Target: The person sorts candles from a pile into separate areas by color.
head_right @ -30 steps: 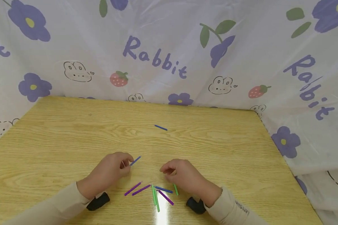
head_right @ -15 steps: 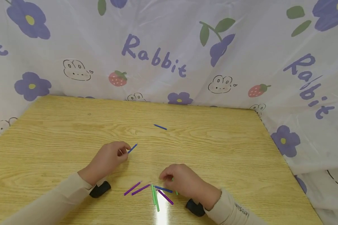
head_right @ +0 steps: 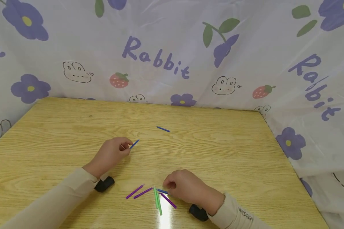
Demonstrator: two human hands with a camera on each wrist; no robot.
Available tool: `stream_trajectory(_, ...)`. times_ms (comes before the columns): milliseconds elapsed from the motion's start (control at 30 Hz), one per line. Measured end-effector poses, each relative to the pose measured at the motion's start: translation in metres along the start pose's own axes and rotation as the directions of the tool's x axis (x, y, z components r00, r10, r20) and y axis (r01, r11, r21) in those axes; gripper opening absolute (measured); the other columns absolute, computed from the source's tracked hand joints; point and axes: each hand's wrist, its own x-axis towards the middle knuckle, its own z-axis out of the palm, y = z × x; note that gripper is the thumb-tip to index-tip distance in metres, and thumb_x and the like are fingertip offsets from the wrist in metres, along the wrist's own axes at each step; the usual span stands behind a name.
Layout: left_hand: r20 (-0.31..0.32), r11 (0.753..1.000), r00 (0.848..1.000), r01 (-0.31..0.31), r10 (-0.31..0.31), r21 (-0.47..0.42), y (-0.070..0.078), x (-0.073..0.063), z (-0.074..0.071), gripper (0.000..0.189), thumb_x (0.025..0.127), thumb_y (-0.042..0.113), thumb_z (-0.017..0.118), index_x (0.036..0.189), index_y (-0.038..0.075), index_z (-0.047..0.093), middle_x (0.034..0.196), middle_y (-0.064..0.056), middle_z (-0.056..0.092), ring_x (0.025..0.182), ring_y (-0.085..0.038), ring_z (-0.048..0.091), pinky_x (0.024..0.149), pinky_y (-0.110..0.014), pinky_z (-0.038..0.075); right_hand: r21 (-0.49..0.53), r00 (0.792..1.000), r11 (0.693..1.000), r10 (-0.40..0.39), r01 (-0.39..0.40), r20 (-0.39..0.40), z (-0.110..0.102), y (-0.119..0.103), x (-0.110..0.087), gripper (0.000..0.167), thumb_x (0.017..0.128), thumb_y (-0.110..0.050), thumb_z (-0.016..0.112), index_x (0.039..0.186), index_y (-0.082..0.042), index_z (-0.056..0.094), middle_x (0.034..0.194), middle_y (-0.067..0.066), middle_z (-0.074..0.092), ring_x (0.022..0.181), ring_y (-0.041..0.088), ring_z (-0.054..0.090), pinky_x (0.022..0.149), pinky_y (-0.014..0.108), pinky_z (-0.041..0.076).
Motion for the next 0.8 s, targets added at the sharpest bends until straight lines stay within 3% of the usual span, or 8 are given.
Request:
stream_trajectory(467, 0.035, 1.0, 0.999, -0.007, 0.007, 0.007, -0.004, 0.022, 0.0, 0.022, 0.091, 0.005, 0.061, 0.112, 0.004, 0.066, 0.093, -0.008, 0.067, 0.081, -0.02, 0.062, 0.07, -0.034, 0.051, -0.07, 0.999, 0.997, -0.011, 0.013, 0.037, 0.002, -0.004, 0.004, 0.017, 0.083, 0.003, 0.07, 0.098, -0.006, 0.073, 0.09, -0.003, 0.066, 0.077, 0.003, 0.055, 0.069, 0.022, 0.048)
stream_trajectory(800, 0.042, 1.0, 0.999, -0.022, 0.022, 0.011, -0.005, 0.04, -0.003, 0.021, 0.09, 0.003, 0.06, 0.11, 0.004, 0.067, 0.094, -0.009, 0.067, 0.082, -0.02, 0.061, 0.072, -0.036, 0.051, -0.11, 0.999, 0.993, -0.029, 0.032, 0.029, 0.004, -0.006, 0.007, 0.018, 0.082, 0.007, 0.068, 0.091, -0.008, 0.074, 0.085, -0.006, 0.063, 0.071, 0.002, 0.047, 0.064, 0.02, 0.045)
